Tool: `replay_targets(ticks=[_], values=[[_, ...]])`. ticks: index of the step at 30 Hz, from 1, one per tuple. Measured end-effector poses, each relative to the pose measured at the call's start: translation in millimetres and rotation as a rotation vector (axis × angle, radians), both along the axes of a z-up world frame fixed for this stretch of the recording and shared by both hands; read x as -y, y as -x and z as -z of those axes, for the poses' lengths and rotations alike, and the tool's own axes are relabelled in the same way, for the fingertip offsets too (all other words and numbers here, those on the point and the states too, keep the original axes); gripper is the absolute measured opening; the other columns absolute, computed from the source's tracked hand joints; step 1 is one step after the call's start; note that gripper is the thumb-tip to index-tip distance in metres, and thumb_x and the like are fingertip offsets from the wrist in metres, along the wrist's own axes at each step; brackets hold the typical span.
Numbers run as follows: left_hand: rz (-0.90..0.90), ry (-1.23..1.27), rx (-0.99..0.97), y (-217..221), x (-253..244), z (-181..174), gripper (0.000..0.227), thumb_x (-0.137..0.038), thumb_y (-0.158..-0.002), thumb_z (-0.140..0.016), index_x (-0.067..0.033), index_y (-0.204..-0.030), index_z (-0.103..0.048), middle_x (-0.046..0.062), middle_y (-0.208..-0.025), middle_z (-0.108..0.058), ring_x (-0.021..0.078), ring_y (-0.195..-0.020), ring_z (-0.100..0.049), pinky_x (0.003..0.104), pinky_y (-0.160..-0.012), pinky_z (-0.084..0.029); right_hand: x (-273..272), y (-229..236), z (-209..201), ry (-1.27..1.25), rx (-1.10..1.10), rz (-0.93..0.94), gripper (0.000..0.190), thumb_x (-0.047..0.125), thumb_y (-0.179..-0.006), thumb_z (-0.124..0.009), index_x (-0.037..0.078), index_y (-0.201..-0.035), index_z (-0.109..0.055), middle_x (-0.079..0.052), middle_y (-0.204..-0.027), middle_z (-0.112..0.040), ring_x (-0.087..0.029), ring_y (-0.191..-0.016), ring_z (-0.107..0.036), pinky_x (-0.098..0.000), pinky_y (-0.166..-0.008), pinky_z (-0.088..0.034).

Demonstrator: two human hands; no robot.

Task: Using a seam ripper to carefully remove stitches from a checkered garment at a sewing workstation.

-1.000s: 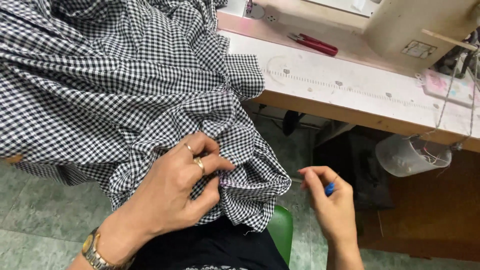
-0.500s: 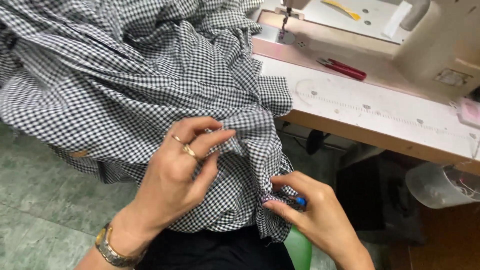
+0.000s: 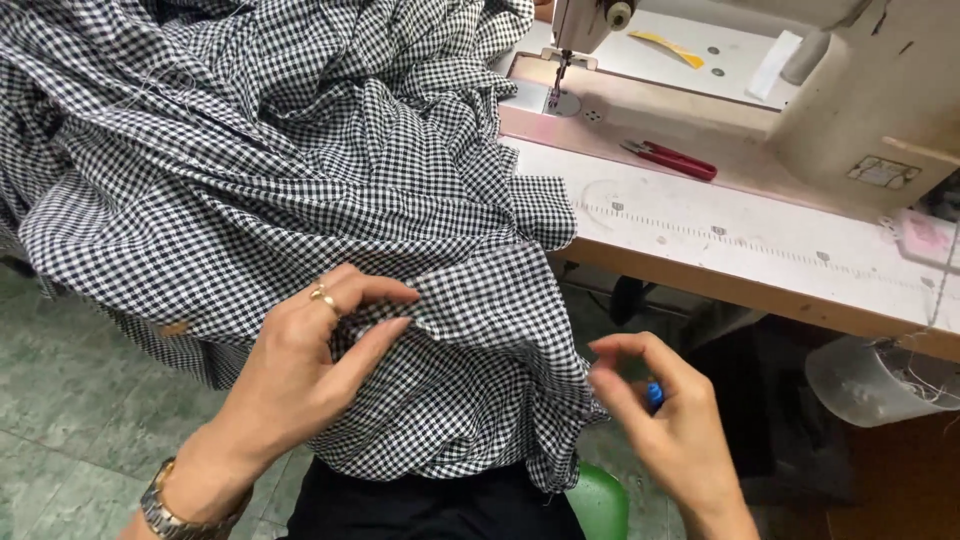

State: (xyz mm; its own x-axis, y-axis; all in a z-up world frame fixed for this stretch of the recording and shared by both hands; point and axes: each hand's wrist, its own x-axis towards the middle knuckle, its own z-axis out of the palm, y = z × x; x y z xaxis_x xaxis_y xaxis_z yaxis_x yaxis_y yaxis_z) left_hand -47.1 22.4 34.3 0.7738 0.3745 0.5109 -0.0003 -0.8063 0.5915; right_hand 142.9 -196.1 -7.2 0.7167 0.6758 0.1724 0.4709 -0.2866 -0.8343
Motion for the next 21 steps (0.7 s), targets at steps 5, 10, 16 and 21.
replay_targets(ticks=[5,10,16,21], values=[[0.125,0.089,-0.032,13,4,-1,0.042,-0.016,-0.083,-0.066,-0.0094,-0.123,-0.056,-0.001,-0.08,-0.063,0.0097,-0.074,-0.063,0.024,-0.069,-0.052,-7,7,5,-0.12,0.202,-0.186,0.013,0.011,-0.077,-0.07,0.009,-0.091,-0.07,0.001,-0.076,-0.059,-0.008,-0.067,-0.054,-0.0222,-0.048,-0.04],[0.53,0.081,-0.415,24,0,6,0.015,-0.027,-0.089,-0.063,-0.0175,-0.096,-0.072,-0.005,-0.085,-0.057,0.0124,-0.078,-0.055,0.028,-0.072,-0.047,6,-5,28,-0.197,-0.049,-0.088,0.024,-0.007,-0.076,-0.059,0.006,-0.087,-0.074,-0.005,-0.087,-0.062,-0.01,-0.08,-0.057,-0.0204,-0.055,-0.04],[0.505,0.153,-0.5,15,8,15,0.026,-0.032,-0.091,-0.064,-0.0137,-0.072,-0.069,-0.007,-0.079,-0.059,0.0094,-0.069,-0.058,0.026,-0.063,-0.049,18,-5,29,-0.175,-0.081,-0.147,0.029,-0.008,-0.078,-0.052,0.006,-0.091,-0.074,-0.006,-0.092,-0.065,-0.013,-0.085,-0.06,-0.0235,-0.063,-0.044],[0.337,0.026,-0.275,-7,18,4,0.015,-0.023,-0.094,-0.054,-0.0104,-0.097,-0.062,0.001,-0.092,-0.059,0.0127,-0.067,-0.057,0.029,-0.065,-0.05,22,-1,25,-0.177,-0.055,-0.164,0.029,-0.007,-0.079,-0.053,0.008,-0.09,-0.074,-0.006,-0.091,-0.066,-0.01,-0.067,-0.05,-0.0227,-0.057,-0.038]])
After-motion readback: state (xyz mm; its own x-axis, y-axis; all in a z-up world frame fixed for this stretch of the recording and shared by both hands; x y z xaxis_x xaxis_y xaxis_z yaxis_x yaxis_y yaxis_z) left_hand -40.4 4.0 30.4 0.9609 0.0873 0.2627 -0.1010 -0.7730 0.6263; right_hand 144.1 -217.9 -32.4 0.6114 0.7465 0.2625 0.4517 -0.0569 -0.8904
